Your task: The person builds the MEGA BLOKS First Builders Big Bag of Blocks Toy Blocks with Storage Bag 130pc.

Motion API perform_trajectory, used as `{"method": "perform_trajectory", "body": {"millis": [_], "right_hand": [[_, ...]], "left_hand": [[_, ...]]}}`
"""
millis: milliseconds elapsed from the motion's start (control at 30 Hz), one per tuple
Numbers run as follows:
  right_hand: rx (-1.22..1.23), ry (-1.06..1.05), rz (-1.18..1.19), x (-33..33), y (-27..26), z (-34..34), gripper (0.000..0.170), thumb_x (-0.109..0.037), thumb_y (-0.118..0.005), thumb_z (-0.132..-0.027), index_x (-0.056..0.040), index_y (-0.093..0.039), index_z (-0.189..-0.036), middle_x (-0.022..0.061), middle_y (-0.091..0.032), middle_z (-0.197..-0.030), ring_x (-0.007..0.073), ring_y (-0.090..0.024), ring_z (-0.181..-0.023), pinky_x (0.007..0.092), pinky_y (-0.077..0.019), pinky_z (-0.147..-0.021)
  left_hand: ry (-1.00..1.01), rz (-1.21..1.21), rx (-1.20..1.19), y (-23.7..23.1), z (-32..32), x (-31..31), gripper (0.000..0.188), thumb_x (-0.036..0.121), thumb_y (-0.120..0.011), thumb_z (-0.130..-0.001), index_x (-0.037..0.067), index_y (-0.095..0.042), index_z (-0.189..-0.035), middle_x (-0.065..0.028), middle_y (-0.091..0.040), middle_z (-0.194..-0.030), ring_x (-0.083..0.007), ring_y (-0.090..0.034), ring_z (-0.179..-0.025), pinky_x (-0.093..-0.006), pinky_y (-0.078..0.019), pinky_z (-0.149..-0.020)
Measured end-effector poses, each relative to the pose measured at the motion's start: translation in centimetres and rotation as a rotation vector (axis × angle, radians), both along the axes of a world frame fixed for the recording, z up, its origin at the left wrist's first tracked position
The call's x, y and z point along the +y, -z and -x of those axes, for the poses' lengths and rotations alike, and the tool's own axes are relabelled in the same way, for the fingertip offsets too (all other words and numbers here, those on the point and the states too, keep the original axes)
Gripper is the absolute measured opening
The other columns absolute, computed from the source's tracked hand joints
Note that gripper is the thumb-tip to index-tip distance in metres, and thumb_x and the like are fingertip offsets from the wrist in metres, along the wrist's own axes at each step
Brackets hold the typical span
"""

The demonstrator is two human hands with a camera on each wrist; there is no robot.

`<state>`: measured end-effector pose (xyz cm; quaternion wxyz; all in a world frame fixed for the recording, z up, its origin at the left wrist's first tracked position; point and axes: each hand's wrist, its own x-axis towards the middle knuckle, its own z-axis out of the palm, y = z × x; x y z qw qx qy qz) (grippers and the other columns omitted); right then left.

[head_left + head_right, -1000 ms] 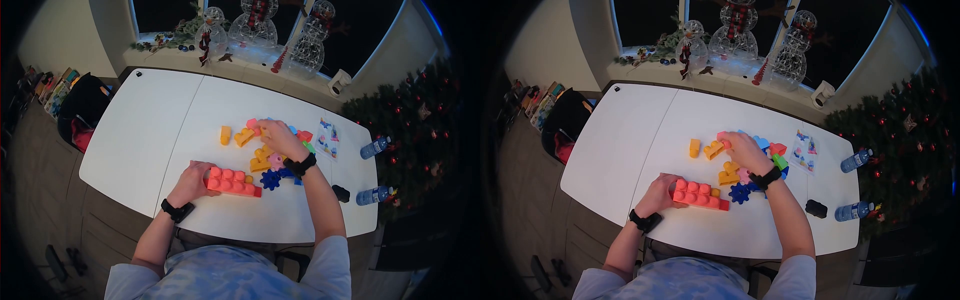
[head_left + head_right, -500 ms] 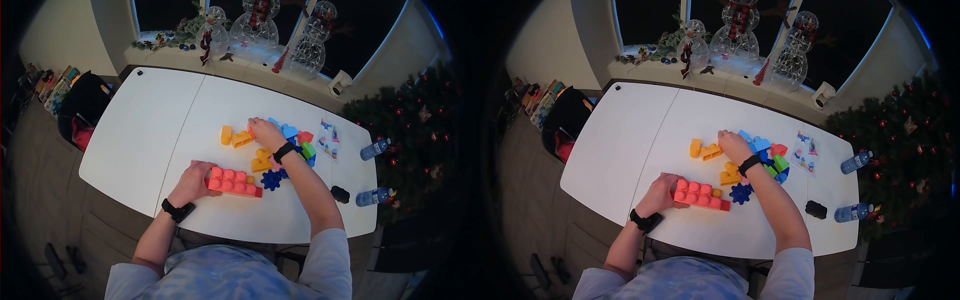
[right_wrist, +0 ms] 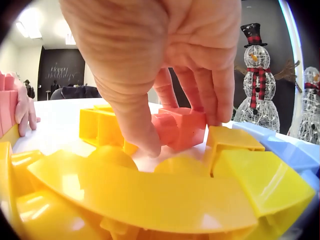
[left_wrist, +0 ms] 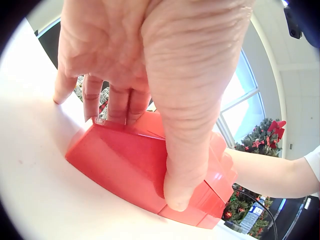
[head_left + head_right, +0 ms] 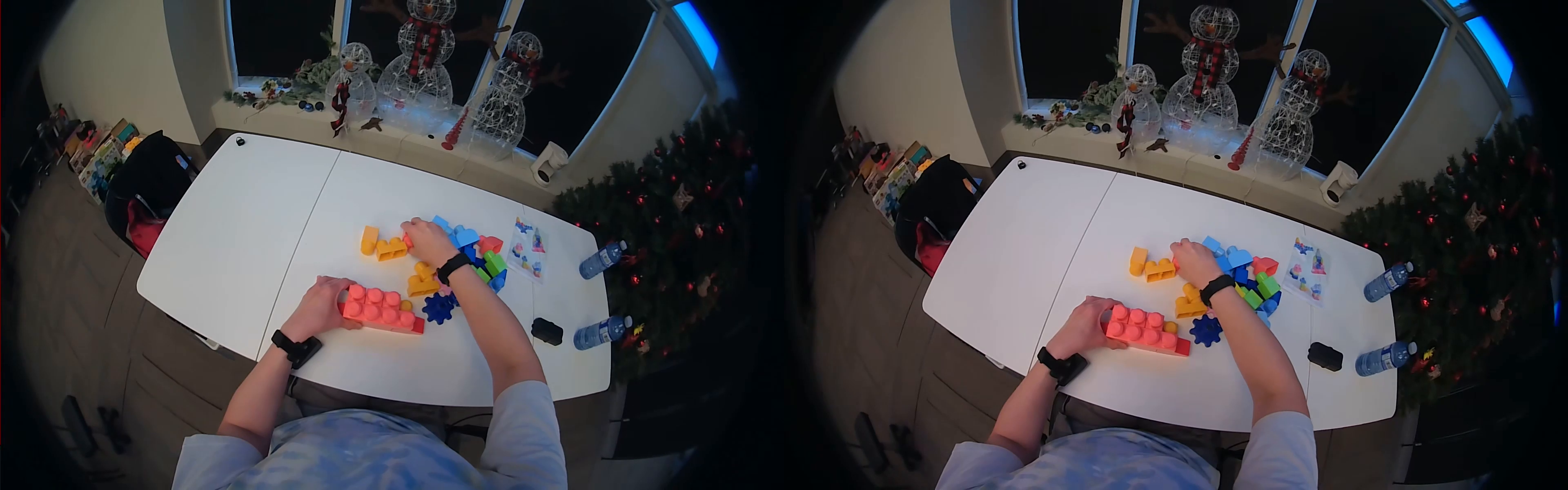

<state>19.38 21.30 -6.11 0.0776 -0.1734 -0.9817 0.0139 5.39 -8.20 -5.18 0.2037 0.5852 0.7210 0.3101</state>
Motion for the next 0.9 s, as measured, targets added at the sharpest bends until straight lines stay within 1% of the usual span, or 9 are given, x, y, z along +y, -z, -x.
{"method": "perform_trajectory", "body": {"millis": [67, 167, 233, 267, 300, 367, 500, 700, 900], "right_hand": [[0.037, 0.006, -0.008, -0.6, -1.4, -0.3, 0.046, -0.007, -0.075, -0.077, -0.0045, -0.063, -0.121, 0.0179, -0.066, -0.107, 0.0375, -0.069, -0.102, 0.0459, -0.058, -0.086], [0.183, 0.029, 0.173, -1.3, -5.2, -2.1, 0.044, -0.009, -0.075, -0.075, -0.0055, -0.067, -0.118, 0.0186, -0.068, -0.11, 0.0373, -0.068, -0.1, 0.045, -0.0572, -0.088], [0.119, 0.083, 0.518, -2.3, -8.0, -3.6, 0.049, -0.013, -0.076, -0.074, -0.0073, -0.07, -0.122, 0.0176, -0.07, -0.116, 0.0344, -0.069, -0.1, 0.0412, -0.0569, -0.09], [-0.037, 0.106, 0.697, -3.6, -10.4, -4.6, 0.054, -0.019, -0.078, -0.075, -0.0094, -0.07, -0.127, 0.0166, -0.071, -0.121, 0.0289, -0.07, -0.103, 0.0359, -0.0563, -0.09], [-0.04, 0.112, 0.697, -4.6, -11.4, -5.3, 0.054, -0.019, -0.078, -0.075, -0.0094, -0.07, -0.127, 0.0166, -0.071, -0.121, 0.0289, -0.07, -0.103, 0.0359, -0.0563, -0.09], [-0.211, 0.045, 0.97, -6.4, -11.9, -7.1, 0.055, -0.022, -0.079, -0.076, -0.0079, -0.069, -0.129, 0.0148, -0.072, -0.119, 0.0254, -0.071, -0.106, 0.033, -0.0559, -0.091], [-0.244, -0.037, 0.926, -8.4, -10.8, -8.2, 0.054, -0.025, -0.079, -0.078, -0.0051, -0.069, -0.127, 0.0136, -0.074, -0.113, 0.0228, -0.071, -0.104, 0.0318, -0.0554, -0.091], [-0.208, -0.06, 0.948, -8.1, -9.1, -8.3, 0.053, -0.03, -0.076, -0.087, -0.0039, -0.067, -0.133, 0.0133, -0.075, -0.11, 0.0197, -0.071, -0.101, 0.0299, -0.0542, -0.089], [-0.154, 0.0, 0.972, -9.1, -8.5, -8.4, 0.039, -0.03, -0.068, -0.096, -0.0046, -0.072, -0.125, 0.0112, -0.077, -0.096, 0.0177, -0.072, -0.089, 0.0284, -0.0544, -0.081]], "left_hand": [[-0.002, -0.017, 0.004, -0.1, -0.1, -0.2, 0.076, 0.03, -0.097, -0.057, 0.007, -0.068, -0.123, -0.0143, -0.07, -0.119, -0.0372, -0.06, -0.117, -0.0455, -0.0512, -0.103], [-0.002, -0.021, -0.019, 0.5, 0.1, -0.2, 0.076, 0.03, -0.097, -0.056, 0.008, -0.068, -0.123, -0.0135, -0.071, -0.12, -0.037, -0.061, -0.117, -0.0455, -0.0513, -0.103], [-0.002, -0.011, -0.005, 0.3, 0.1, 0.0, 0.076, 0.029, -0.097, -0.056, 0.008, -0.069, -0.123, -0.0131, -0.071, -0.12, -0.037, -0.06, -0.117, -0.0456, -0.0514, -0.103], [0.001, -0.004, 0.01, 0.1, 0.1, 0.1, 0.075, 0.029, -0.097, -0.056, 0.008, -0.069, -0.123, -0.0127, -0.071, -0.12, -0.0371, -0.06, -0.116, -0.0456, -0.0515, -0.103], [0.006, -0.004, 0.006, 0.0, 0.0, 0.1, 0.075, 0.029, -0.097, -0.056, 0.008, -0.069, -0.123, -0.0127, -0.071, -0.12, -0.0371, -0.06, -0.116, -0.0456, -0.0515, -0.103], [0.015, 0.002, -0.017, 0.0, 0.0, 0.0, 0.078, 0.026, -0.096, -0.056, 0.006, -0.067, -0.125, -0.0168, -0.07, -0.12, -0.0376, -0.058, -0.119, -0.0447, -0.05, -0.104], [0.006, 0.017, -0.024, -0.5, -0.1, 0.2, 0.079, 0.026, -0.097, -0.055, 0.006, -0.067, -0.125, -0.0169, -0.07, -0.121, -0.0379, -0.058, -0.119, -0.0446, -0.0498, -0.104], [-0.003, -0.009, -0.026, -0.2, 0.1, 0.1, 0.079, 0.026, -0.097, -0.055, 0.005, -0.067, -0.125, -0.0171, -0.069, -0.121, -0.0379, -0.058, -0.119, -0.045, -0.0498, -0.104], [0.003, 0.016, -0.019, -0.5, -0.1, 0.3, 0.079, 0.025, -0.097, -0.055, 0.004, -0.067, -0.124, -0.017, -0.07, -0.121, -0.0382, -0.058, -0.118, -0.0452, -0.0498, -0.104]]}}
